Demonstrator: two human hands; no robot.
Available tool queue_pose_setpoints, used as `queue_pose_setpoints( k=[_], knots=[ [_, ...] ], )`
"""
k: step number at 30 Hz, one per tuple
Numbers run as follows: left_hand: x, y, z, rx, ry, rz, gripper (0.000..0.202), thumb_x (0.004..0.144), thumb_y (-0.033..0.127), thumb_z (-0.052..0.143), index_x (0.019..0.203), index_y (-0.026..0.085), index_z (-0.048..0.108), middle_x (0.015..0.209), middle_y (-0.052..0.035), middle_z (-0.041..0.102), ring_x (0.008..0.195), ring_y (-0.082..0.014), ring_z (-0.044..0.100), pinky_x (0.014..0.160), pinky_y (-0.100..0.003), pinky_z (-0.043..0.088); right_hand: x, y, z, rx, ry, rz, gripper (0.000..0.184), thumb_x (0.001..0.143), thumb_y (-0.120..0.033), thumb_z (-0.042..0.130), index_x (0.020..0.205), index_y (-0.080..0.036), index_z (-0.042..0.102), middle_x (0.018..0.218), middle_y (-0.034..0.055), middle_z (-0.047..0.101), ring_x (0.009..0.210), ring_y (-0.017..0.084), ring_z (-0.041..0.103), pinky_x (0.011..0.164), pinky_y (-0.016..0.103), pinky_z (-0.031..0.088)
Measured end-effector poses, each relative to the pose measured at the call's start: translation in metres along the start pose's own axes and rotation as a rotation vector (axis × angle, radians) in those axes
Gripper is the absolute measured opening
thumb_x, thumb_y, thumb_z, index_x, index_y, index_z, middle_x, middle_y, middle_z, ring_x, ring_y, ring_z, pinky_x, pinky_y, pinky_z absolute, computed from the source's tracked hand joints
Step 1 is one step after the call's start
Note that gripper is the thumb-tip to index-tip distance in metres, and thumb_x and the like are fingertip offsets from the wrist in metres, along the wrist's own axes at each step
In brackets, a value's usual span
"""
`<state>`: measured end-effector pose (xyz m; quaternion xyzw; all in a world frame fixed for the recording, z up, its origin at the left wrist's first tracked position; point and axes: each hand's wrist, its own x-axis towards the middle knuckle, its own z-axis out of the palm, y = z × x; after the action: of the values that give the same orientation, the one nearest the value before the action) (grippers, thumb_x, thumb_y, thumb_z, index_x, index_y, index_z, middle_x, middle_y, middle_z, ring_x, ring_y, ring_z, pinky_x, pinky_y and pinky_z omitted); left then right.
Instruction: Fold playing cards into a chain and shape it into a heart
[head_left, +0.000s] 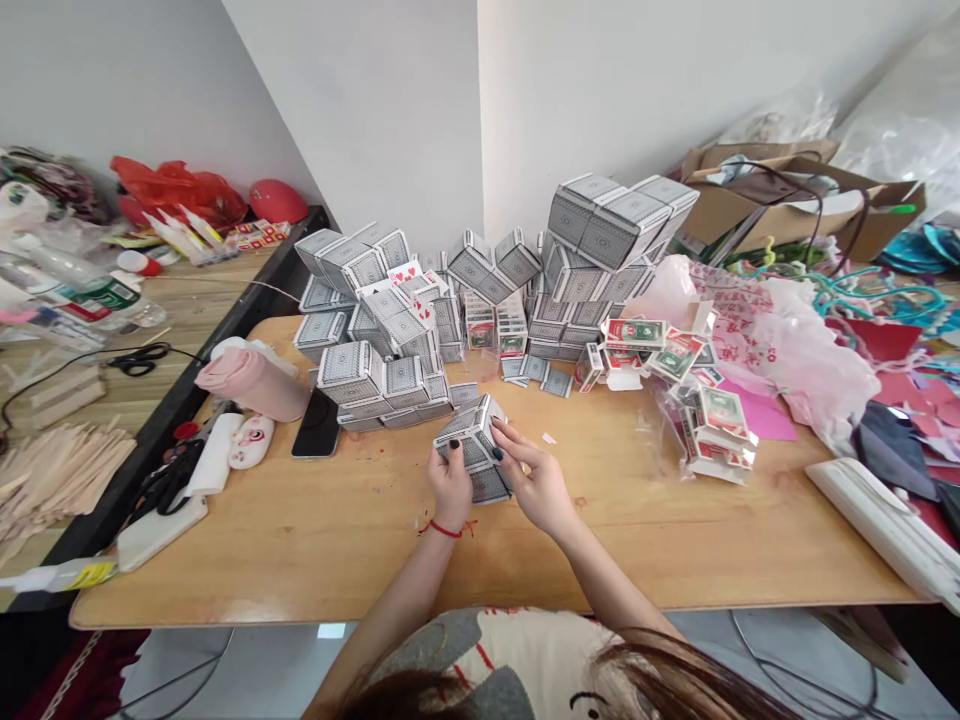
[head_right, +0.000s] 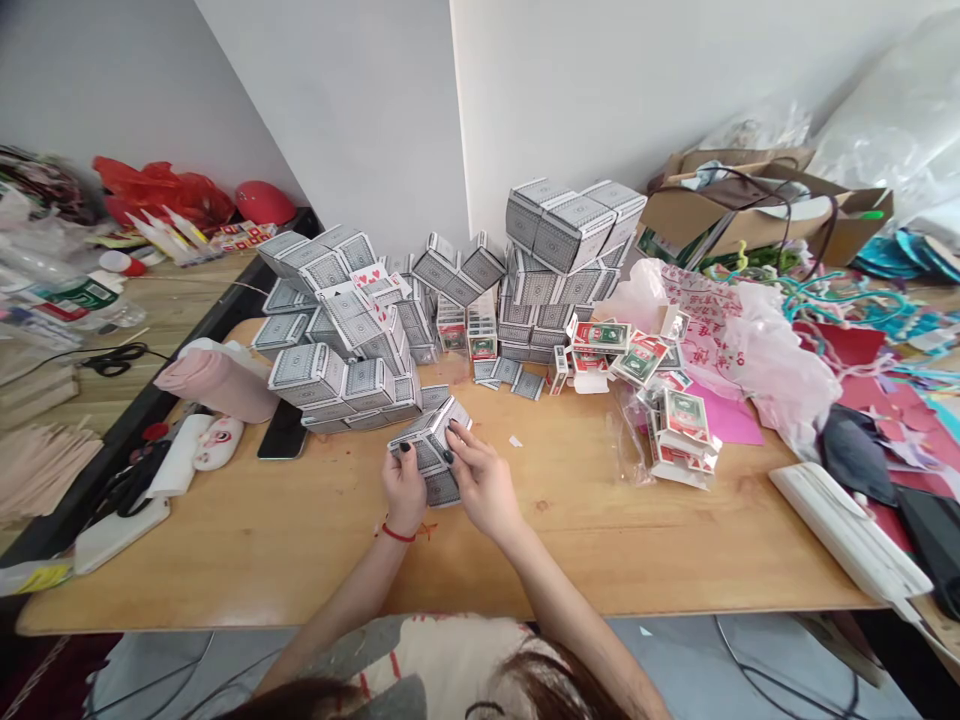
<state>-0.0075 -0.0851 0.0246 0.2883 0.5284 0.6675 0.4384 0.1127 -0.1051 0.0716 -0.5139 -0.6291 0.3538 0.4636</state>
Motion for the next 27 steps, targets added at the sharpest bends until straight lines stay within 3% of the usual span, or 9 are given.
queue_pose_setpoints(
  k=[13, 27],
  knots=[
    [-0.0024, 0.0078, 0.0058, -0.067, -0.046, -0.106, 0.031, 0.070, 0.044, 0.059, 0.082, 0.016, 0.064, 0.085, -0.0048, 0.067, 0.079, -0.0180, 0.061, 0.071, -0.027, 0.047, -0.0008, 0.0021, 0.0046, -0.018, 0.027, 0.028, 0.033, 0.083, -0.026, 0.045, 0.112, -0.024, 0.059, 0.123, 0.0067, 0.053, 0.114, 0.023, 0.049, 0.095, 0.041, 0.039],
    [-0.0029, 0.0094, 0.0055, -0.036, -0.111, -0.094, 0.037, 0.071, 0.046, 0.058, 0.088, 0.014, 0.063, 0.092, -0.0083, 0.067, 0.089, -0.0220, 0.061, 0.076, -0.031, 0.047, -0.0045, 0.0069, 0.0035, 0.046, 0.031, 0.055, 0.032, 0.082, -0.028, 0.048, 0.112, -0.026, 0.059, 0.124, 0.0062, 0.052, 0.113, 0.023, 0.049, 0.096, 0.038, 0.039]
  ],
)
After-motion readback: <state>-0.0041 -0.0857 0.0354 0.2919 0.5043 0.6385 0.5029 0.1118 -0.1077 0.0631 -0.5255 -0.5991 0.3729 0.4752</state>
